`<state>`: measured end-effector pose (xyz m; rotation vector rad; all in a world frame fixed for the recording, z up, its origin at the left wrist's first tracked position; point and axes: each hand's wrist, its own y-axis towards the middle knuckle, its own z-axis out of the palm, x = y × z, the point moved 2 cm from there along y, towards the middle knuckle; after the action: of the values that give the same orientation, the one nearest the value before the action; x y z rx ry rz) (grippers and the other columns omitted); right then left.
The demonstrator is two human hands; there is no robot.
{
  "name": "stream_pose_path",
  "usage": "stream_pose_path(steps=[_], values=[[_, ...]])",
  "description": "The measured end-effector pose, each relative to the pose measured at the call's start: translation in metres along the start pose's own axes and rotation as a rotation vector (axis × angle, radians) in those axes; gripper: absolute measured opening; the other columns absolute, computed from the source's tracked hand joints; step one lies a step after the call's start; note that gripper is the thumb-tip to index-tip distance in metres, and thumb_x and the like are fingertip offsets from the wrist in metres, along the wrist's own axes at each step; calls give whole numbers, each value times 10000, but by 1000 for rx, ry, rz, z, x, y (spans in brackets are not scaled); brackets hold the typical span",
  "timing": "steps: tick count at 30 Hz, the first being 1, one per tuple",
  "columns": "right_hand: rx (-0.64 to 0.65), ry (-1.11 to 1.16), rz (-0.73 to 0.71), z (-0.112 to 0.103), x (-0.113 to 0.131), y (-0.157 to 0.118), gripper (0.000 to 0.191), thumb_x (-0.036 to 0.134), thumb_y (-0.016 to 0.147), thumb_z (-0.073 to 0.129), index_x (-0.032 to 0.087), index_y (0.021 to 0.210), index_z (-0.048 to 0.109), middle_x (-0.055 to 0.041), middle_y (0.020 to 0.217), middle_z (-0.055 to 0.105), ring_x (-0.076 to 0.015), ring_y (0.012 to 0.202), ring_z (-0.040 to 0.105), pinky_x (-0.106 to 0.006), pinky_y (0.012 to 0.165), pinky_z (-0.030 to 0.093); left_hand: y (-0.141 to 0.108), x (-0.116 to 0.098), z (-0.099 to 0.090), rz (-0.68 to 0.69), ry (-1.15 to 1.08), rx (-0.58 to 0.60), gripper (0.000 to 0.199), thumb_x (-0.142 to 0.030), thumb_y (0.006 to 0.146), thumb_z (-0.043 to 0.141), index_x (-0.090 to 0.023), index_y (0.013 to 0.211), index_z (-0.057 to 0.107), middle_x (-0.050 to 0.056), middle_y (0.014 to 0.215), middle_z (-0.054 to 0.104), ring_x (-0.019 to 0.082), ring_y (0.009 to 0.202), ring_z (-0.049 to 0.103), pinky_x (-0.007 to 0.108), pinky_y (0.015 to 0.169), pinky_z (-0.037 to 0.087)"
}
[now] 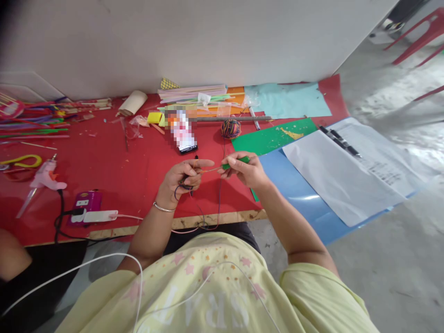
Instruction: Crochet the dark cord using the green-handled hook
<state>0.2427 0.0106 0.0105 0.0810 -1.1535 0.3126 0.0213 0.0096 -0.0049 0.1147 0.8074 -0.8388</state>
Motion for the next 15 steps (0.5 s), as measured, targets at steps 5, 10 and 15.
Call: stream_pose_path(steps=[5,10,15], values=[[-190,556,253,33,-48,1,191,359,840,839,210,851,719,36,675,776,-70,532,709,-106,486,560,9,5,16,194,137,-176,702,-147,698,656,-140,1399,685,-72,530,506,55,428,371,187,461,274],[-314,680,190,49,-61,0,111,316,915,758,220,873,721,42,739,803,-50,583,724,-84,528,562,12,9,18,397,314,-331,709,-175,797,632,-212,1505,605,-65,597,538,63,497,413,185,485,268],[-404,288,-46,42,-47,-4,306,440,788,881,202,938,758,-30,825,831,-137,680,782,-171,562,610,12,13,16,435,482,-387,740,-143,821,597,-244,1553,555,-73,567,494,90,502,367,209,514,313]])
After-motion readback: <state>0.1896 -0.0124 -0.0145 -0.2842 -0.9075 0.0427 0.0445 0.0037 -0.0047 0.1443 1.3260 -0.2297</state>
